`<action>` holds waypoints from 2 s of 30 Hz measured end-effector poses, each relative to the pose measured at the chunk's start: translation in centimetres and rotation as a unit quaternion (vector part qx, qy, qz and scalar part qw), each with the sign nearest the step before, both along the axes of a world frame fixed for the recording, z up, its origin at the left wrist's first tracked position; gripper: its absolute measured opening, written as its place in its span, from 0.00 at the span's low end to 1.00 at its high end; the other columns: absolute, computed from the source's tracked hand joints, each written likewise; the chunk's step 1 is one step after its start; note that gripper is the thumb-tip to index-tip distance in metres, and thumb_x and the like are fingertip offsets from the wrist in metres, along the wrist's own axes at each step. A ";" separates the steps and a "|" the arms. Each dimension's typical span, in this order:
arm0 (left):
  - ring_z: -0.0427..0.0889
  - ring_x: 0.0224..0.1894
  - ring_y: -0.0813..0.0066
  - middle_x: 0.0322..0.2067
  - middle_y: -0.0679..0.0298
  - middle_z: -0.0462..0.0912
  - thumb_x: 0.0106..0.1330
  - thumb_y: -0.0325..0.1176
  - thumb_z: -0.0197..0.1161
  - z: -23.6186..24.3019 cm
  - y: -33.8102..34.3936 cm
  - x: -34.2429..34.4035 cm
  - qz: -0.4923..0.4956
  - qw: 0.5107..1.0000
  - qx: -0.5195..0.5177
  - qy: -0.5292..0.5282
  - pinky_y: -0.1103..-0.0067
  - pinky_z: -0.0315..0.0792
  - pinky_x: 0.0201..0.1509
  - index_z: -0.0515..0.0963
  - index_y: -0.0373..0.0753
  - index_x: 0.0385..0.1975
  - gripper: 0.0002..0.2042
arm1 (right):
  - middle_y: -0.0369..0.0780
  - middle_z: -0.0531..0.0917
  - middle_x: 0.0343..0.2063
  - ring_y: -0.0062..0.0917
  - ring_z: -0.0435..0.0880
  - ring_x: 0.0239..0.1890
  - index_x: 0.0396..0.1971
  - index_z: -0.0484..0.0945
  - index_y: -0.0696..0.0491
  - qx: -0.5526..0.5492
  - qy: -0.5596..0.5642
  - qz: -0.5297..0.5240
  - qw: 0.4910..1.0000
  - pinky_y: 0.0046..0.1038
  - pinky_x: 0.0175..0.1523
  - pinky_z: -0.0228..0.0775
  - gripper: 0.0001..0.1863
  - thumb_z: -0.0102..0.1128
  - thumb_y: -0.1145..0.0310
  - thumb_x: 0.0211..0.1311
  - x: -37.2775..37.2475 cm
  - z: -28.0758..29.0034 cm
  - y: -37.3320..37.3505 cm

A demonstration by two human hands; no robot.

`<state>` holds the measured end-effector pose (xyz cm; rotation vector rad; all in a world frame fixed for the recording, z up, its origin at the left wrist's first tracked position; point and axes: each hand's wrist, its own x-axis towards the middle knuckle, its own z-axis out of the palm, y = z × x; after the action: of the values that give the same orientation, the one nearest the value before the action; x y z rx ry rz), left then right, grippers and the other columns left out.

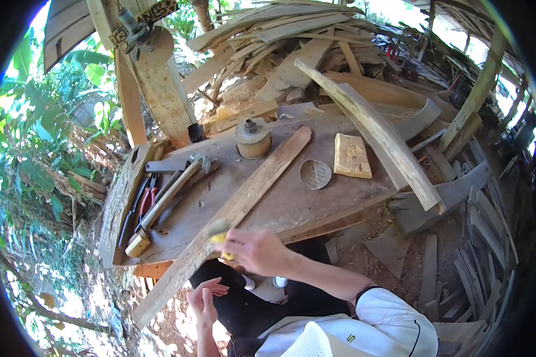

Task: The person uses a hammer and chisel to carve a groove into a wooden plank. They then use a brush to sweep away sawdust and a sanding block to smooth the plank's surface. The person works on a single plank throughout the clip.

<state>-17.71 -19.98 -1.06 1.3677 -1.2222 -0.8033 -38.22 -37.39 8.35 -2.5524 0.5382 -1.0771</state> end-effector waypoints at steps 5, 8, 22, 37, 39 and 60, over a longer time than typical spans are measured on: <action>0.88 0.25 0.65 0.34 0.48 0.89 0.80 0.66 0.38 -3.5 4.1 2.5 0.177 0.966 -0.009 0.189 0.77 0.81 0.27 0.64 0.33 0.72 0.39 | 0.39 0.83 0.34 0.33 0.86 0.28 0.47 0.83 0.49 0.082 -0.187 -0.121 0.971 0.35 0.32 0.77 0.10 0.67 0.70 0.68 -0.7 0.2 -1.1; 0.88 0.25 0.66 0.38 0.47 0.87 0.79 0.67 0.41 -4.2 5.7 3.4 0.293 0.915 -0.045 0.274 0.77 0.81 0.26 0.55 0.37 0.77 0.41 | 0.40 0.83 0.34 0.34 0.86 0.30 0.48 0.83 0.49 0.102 -0.117 -0.215 0.964 0.35 0.32 0.77 0.12 0.68 0.71 0.66 -0.4 -0.5 -0.8; 0.88 0.31 0.61 0.50 0.45 0.84 0.75 0.44 0.48 -5.5 7.4 3.2 0.260 0.891 -0.121 0.353 0.71 0.84 0.36 0.53 0.40 0.77 0.33 | 0.38 0.79 0.36 0.32 0.85 0.29 0.52 0.83 0.47 0.181 -0.112 0.036 0.976 0.33 0.31 0.78 0.20 0.67 0.77 0.59 8.0 -2.5 8.8; 0.85 0.43 0.68 0.56 0.51 0.80 0.78 0.39 0.55 -6.8 5.3 2.1 0.350 0.898 -0.082 0.256 0.77 0.81 0.43 0.58 0.36 0.72 0.28 | 0.40 0.78 0.41 0.35 0.89 0.37 0.48 0.79 0.49 0.148 -0.003 0.220 0.964 0.39 0.43 0.82 0.12 0.59 0.73 0.65 15.8 -3.1 15.6; 0.85 0.43 0.69 0.56 0.52 0.80 0.78 0.40 0.56 -6.7 4.9 2.1 0.348 0.899 -0.078 0.252 0.77 0.81 0.43 0.59 0.36 0.71 0.27 | 0.40 0.78 0.41 0.35 0.89 0.37 0.49 0.79 0.50 0.120 0.011 0.311 0.943 0.42 0.47 0.80 0.13 0.60 0.74 0.65 16.1 -3.0 16.2; 0.87 0.27 0.70 0.41 0.51 0.88 0.80 0.44 0.61 -5.1 -0.5 2.2 0.264 0.935 -0.051 0.229 0.76 0.80 0.31 0.72 0.32 0.58 0.21 | 0.37 0.85 0.35 0.16 0.84 0.30 0.47 0.83 0.55 0.313 -0.196 0.014 0.929 0.23 0.33 0.76 0.08 0.61 0.68 0.78 1.0 -4.8 -1.5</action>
<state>-15.51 -20.49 -6.14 1.2481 -0.4883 -0.6112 -37.25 -38.85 3.56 -1.7373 0.6117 -1.1366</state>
